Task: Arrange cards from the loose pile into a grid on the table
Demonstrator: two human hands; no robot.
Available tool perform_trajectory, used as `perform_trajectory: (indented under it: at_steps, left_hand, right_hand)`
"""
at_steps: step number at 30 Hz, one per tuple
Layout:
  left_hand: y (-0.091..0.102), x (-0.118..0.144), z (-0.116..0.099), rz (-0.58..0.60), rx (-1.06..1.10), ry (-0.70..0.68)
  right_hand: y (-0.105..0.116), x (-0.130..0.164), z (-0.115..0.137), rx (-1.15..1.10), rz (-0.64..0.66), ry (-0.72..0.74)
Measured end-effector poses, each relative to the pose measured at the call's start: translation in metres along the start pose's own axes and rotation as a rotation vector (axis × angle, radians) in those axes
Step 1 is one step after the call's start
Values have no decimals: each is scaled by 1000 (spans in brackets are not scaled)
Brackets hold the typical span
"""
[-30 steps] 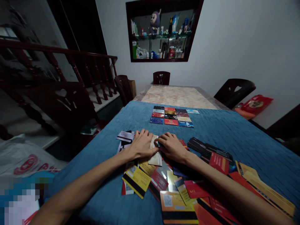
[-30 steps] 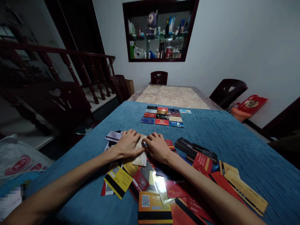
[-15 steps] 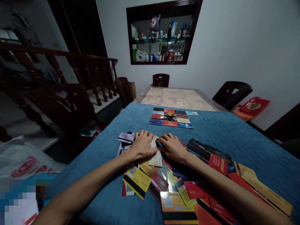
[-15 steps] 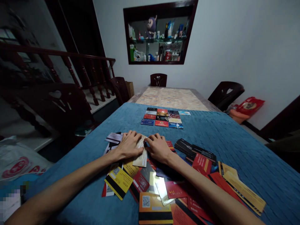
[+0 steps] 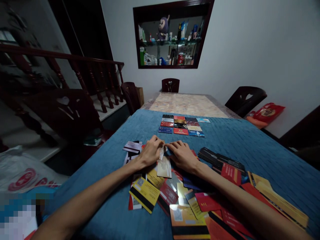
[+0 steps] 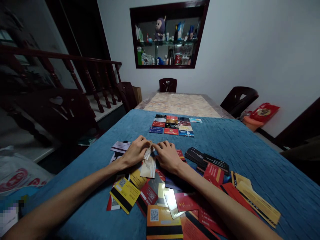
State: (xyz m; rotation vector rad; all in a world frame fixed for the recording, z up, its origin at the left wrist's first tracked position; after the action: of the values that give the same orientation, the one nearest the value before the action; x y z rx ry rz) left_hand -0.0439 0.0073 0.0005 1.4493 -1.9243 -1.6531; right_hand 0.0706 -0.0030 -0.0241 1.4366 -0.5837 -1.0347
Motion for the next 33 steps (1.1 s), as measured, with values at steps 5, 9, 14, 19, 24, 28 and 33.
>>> perform_trajectory:
  at_steps: [5,9,14,19,24,28,33]
  left_hand:
    - [8,-5,8,-129,190,-28]
    - [8,-5,14,-153,278,12]
    - [5,-6,20,-157,444,81]
    - [4,-8,23,-164,521,102]
    - [0,-9,29,-128,629,149]
    - [-1,-10,31,-102,686,168]
    - [3,-11,24,-86,617,135]
  right_hand:
    - [10,2,4,56,-165,61]
    - [20,4,7,89,-282,94]
    - [30,9,16,123,-397,225]
    - [34,13,20,162,-488,340]
    - [42,16,21,164,-554,344]
    - [43,15,21,176,-509,365]
    - [50,11,12,183,-444,306]
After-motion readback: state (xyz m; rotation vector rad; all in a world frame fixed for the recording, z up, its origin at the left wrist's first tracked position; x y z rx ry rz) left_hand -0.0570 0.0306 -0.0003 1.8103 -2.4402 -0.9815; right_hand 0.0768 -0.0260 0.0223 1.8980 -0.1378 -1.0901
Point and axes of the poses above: each hand's wrist, its own x-axis away from the middle knuckle, its own y-axis out of the back of the hand, z = x × y, the point moved 8 cm from there along -x, towards the middle knuckle, and after that the axes turned 5 degrees about -y, right-handed, at the moved point
